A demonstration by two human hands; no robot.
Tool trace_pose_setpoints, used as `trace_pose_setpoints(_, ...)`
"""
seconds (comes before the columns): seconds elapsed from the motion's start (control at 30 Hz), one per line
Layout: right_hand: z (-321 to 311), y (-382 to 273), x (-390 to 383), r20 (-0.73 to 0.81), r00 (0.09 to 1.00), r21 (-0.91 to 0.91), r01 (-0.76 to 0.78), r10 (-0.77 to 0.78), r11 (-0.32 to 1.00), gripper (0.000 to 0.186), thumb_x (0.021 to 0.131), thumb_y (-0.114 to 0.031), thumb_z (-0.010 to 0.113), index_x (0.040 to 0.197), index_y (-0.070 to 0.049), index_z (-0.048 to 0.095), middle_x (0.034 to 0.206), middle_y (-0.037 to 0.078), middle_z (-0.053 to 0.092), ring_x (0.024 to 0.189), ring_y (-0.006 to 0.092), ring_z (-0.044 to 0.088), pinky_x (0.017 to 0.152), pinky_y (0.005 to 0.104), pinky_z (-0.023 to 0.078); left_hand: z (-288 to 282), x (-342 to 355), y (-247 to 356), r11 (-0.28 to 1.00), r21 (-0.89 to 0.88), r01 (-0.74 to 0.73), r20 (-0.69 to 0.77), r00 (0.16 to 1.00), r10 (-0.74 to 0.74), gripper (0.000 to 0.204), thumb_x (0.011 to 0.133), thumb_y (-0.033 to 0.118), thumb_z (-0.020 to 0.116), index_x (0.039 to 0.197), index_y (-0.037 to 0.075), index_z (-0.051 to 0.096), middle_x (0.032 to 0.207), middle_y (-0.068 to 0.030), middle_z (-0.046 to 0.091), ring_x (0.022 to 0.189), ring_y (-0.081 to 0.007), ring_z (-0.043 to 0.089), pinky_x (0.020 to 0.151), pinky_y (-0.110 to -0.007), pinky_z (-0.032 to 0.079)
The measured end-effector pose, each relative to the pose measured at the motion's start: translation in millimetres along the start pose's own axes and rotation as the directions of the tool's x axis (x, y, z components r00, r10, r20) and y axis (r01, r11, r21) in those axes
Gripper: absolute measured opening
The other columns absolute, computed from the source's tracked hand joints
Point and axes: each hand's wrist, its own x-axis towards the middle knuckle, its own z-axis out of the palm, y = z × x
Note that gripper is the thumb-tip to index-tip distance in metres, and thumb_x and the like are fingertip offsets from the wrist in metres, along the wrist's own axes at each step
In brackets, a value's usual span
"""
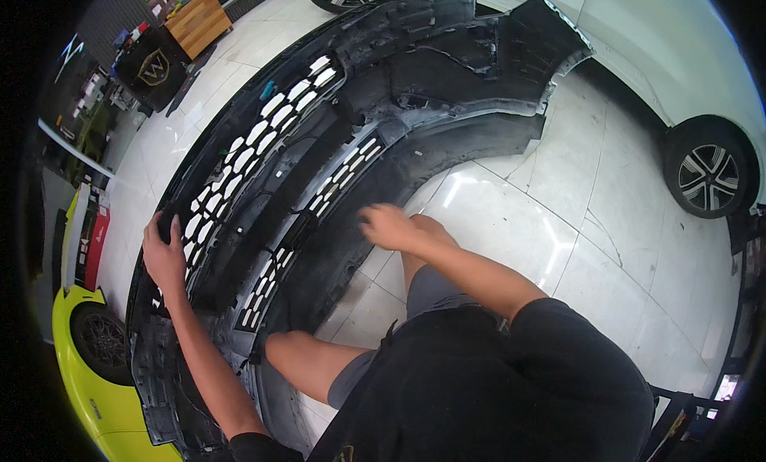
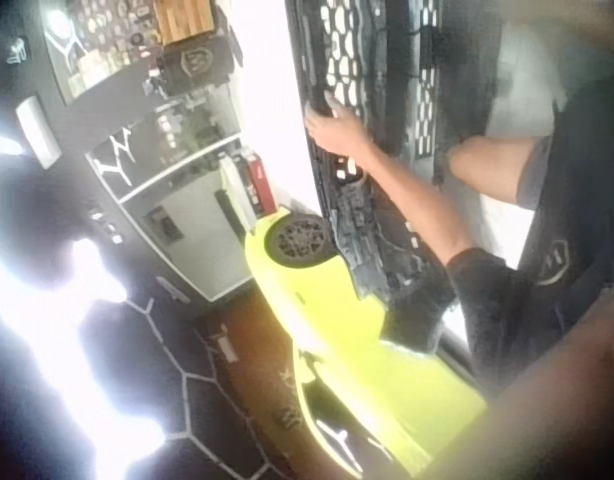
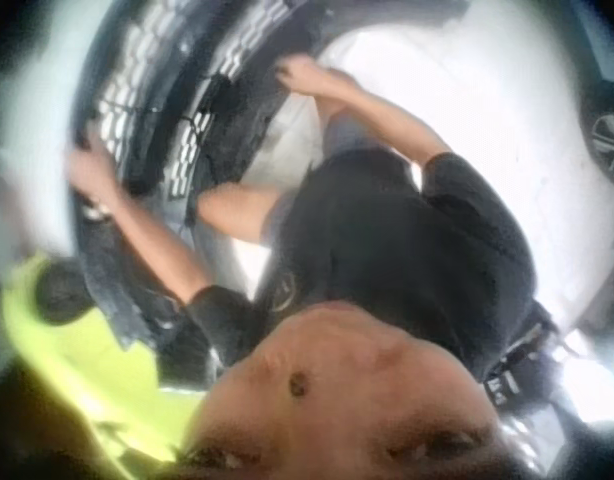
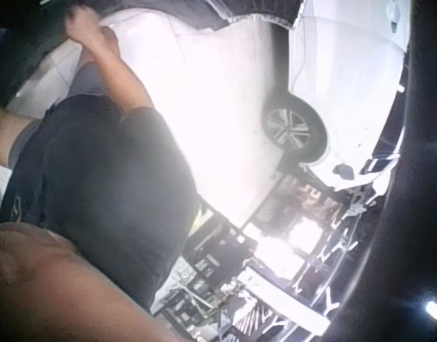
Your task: The person removes a white car door and then handles a black front bumper, positioning it against the front of a white car and aligning it by hand. The person kneels on the floor to adjust the bumper's fit along the lower edge.
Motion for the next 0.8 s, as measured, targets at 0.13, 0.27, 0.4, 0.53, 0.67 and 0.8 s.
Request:
trace_pose_setpoints(0.13, -8.2, 74.2, -54.5, 0.406, 0.734, -0.263, -0.476, 0.544, 0.839, 0.074, 0.085, -0.051, 0.059, 0.14, -0.005, 0.045, 0.138, 0.032, 0.042, 0.127, 0.0516, 0.042, 0.1, 0.059, 0.041, 18.9, -10.7, 1.0, 0.996, 0.084, -0.027, -0.145, 0.989, 0.04, 0.04, 0.093, 0.04, 0.06, 0.118, 0.009, 0.063, 0.108, -0.0126, 0.063, 0.104, -0.0334, 0.059, 0.09, -0.043, 0.042)
trace_pose_setpoints(0.27, 11.9, 93.2, -66.2, 0.405, 0.58, -0.441, -0.553, 0.707, 0.707, 0.092, 0.083, -0.057, 0.055, 0.154, -0.009, 0.022, 0.152, 0.035, 0.017, 0.135, 0.0592, 0.025, 0.098, 0.073, 0.034, 31.4, -5.3, 7.4, 0.999, 0.047, 0.019, -0.165, 0.986, -0.011, 0.039, 0.092, 0.04, 0.061, 0.113, 0.008, 0.064, 0.107, -0.0132, 0.063, 0.103, -0.0342, 0.059, 0.089, -0.043, 0.042)
trace_pose_setpoints(0.4, 18.9, 89.0, -54.0, 0.389, 0.582, -0.433, -0.569, 0.714, 0.699, 0.092, 0.081, -0.052, 0.058, 0.153, -0.006, 0.021, 0.15, 0.035, 0.023, 0.133, 0.0585, 0.028, 0.096, 0.0727, 0.035, 32.4, -7.6, -5.7, 0.999, -0.017, 0.032, -0.257, 0.966, -0.035, 0.037, 0.096, 0.039, 0.056, 0.104, 0.004, 0.067, 0.098, -0.0144, 0.066, 0.091, -0.0374, 0.062, 0.078, -0.045, 0.046)
trace_pose_setpoints(0.53, 17.2, 94.6, -52.7, 0.368, 0.595, -0.452, -0.557, 0.714, 0.697, 0.094, 0.08, -0.052, 0.06, 0.152, -0.006, 0.022, 0.149, 0.035, 0.026, 0.132, 0.059, 0.03, 0.095, 0.0735, 0.036, 47.9, -4.9, -10.3, 0.996, 0.067, 0.057, -0.326, 0.945, -0.033, 0.04, 0.099, 0.038, 0.05, 0.103, 0.003, 0.068, 0.096, -0.0142, 0.066, 0.089, -0.0364, 0.062, 0.076, -0.045, 0.045)
trace_pose_setpoints(0.67, 17.0, 101.5, -51.3, 0.356, 0.603, -0.462, -0.55, 0.714, 0.696, 0.095, 0.08, -0.054, 0.061, 0.152, -0.006, 0.022, 0.149, 0.036, 0.025, 0.13, 0.0601, 0.032, 0.095, 0.0743, 0.035, 56.8, -3.1, -8.7, 0.994, 0.101, 0.035, -0.372, 0.928, 0.005, 0.042, 0.102, 0.037, 0.045, 0.102, 0.002, 0.068, 0.095, -0.0145, 0.065, 0.087, -0.0377, 0.062, 0.074, -0.046, 0.045)
trace_pose_setpoints(0.8, 18.9, 99.3, -49.8, 0.356, 0.622, -0.468, -0.528, 0.698, 0.709, 0.096, 0.079, -0.055, 0.062, 0.152, -0.004, 0.024, 0.15, 0.036, 0.023, 0.13, 0.0614, 0.031, 0.094, 0.0755, 0.034, 64.1, -1.2, -22.4, 0.989, 0.142, 0.034, -0.393, 0.919, 0.025, 0.043, 0.103, 0.035, 0.04, 0.104, 0.003, 0.069, 0.097, -0.0163, 0.065, 0.09, -0.0392, 0.061, 0.075, -0.047, 0.046)
